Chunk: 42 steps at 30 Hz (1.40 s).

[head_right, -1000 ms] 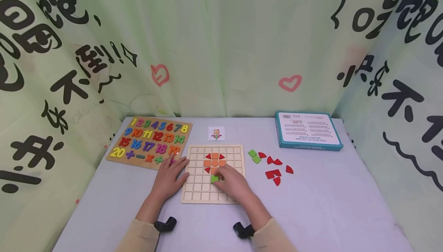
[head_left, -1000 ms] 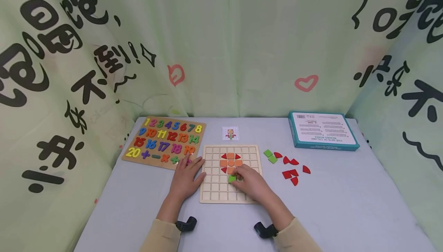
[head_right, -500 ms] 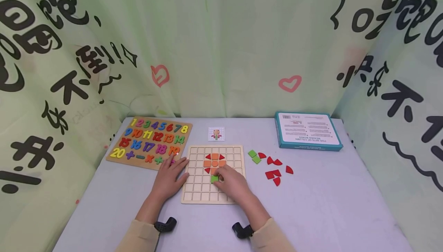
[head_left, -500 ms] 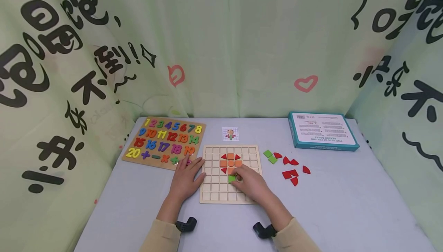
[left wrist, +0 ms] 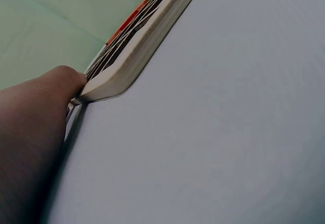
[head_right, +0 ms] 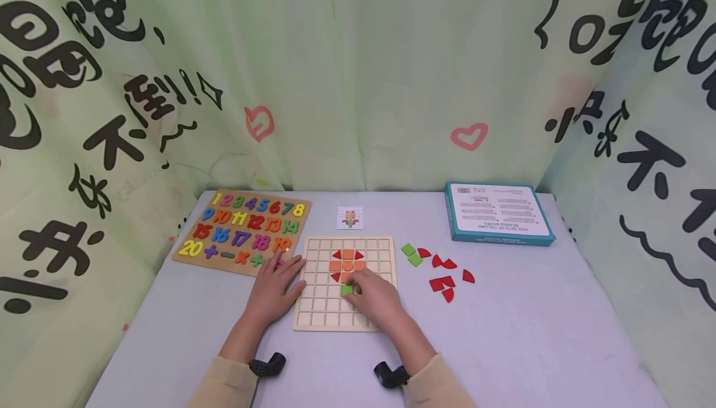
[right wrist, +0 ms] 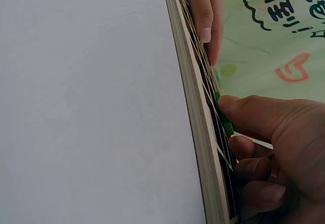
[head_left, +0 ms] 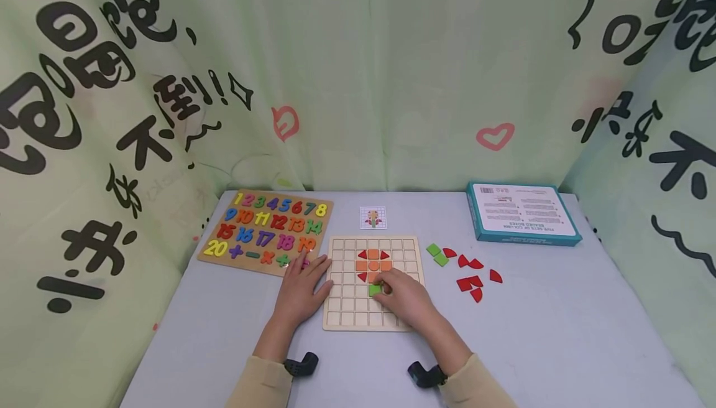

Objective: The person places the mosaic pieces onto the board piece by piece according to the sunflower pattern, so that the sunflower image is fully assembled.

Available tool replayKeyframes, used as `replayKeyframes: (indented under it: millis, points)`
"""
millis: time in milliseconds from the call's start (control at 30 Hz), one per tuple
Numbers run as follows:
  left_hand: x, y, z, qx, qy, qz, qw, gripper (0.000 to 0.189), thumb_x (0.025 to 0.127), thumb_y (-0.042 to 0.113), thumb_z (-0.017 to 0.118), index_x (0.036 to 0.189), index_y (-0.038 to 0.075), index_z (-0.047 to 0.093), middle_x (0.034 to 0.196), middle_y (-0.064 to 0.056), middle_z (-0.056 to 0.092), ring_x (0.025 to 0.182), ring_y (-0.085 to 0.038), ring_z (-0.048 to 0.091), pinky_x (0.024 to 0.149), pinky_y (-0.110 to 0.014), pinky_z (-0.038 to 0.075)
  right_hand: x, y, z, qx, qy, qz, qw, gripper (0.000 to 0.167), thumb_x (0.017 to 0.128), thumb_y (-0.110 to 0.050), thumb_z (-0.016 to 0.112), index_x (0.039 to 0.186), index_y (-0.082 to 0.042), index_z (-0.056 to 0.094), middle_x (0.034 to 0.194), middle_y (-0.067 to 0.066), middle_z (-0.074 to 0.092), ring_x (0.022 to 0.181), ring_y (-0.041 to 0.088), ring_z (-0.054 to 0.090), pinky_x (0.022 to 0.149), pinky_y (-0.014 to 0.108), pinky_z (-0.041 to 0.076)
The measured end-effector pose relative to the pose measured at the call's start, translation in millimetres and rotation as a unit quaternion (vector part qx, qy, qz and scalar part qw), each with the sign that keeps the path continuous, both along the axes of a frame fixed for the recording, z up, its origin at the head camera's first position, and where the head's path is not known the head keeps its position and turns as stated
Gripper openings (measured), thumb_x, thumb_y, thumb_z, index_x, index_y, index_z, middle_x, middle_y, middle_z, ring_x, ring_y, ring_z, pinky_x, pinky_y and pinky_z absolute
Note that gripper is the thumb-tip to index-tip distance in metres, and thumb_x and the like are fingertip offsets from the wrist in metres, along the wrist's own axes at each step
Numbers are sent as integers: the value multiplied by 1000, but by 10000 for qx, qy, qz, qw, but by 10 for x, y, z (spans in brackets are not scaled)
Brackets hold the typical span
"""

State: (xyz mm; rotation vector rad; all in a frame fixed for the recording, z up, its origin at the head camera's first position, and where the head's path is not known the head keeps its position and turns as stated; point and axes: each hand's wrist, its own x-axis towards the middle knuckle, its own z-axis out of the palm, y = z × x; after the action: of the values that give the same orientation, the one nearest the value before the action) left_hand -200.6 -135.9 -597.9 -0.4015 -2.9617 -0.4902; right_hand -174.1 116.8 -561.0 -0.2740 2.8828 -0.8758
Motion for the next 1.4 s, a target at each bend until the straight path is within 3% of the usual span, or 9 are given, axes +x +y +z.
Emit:
replayKeyframes:
  millis: [300, 467, 600, 800, 967, 1400]
  points:
    - [2, 5, -10, -47, -25, -4, 10000, 55, 96, 51, 56, 146, 29, 50, 153, 7, 47, 154, -28, 18, 125, -52, 14, 1, 9, -14, -138, -20, -83, 9999, 22, 86, -27, 77, 106, -20, 71, 80, -10, 53, 73, 8, 49, 63, 23, 42]
    - [8, 2, -22, -62, -30, 4, 10000, 55, 96, 51, 55, 146, 29, 50, 153, 7, 47, 154, -28, 18, 125, -52, 15, 11, 67, 62, -336, -138, -192, 9992, 21, 88, -29, 75, 106, -19, 72, 82, -9, 55, 76, 10, 51, 66, 24, 45]
    - [8, -4, -24, -69, 5, 12, 10000, 55, 95, 51, 56, 146, 29, 50, 153, 8, 47, 154, -27, 19, 125, -52, 15, -54, 268, 138, -426, -157, -611, 9971, 20, 89, -30, 73, 105, -18, 71, 87, -4, 59, 81, 14, 53, 69, 26, 49]
    - [6, -8, -27, -66, 49, 10, 10000, 55, 95, 51, 56, 146, 29, 50, 153, 7, 47, 153, -28, 19, 125, -52, 15, -216, 735, 174, -297, -233, -1350, 9901, 34, 90, -32, 70, 117, -11, 67, 110, 9, 64, 96, 23, 58, 78, 37, 59]
    - [4, -6, -39, -79, 27, 19, 10000, 55, 95, 51, 56, 146, 29, 50, 153, 8, 47, 153, -28, 19, 125, -53, 14, -277, 1043, 144, -96, -316, -1690, 9851, 37, 94, -31, 65, 122, -7, 64, 115, 13, 63, 100, 27, 58, 86, 43, 58]
    - [-4, 6, -46, -48, -29, 38, 10000, 56, 95, 51, 57, 146, 29, 50, 153, 8, 46, 154, -28, 17, 126, -52, 13, -345, 1224, 31, 144, -228, -1642, 9861, 39, 92, -23, 66, 124, -1, 62, 116, 18, 62, 101, 30, 58, 91, 49, 54]
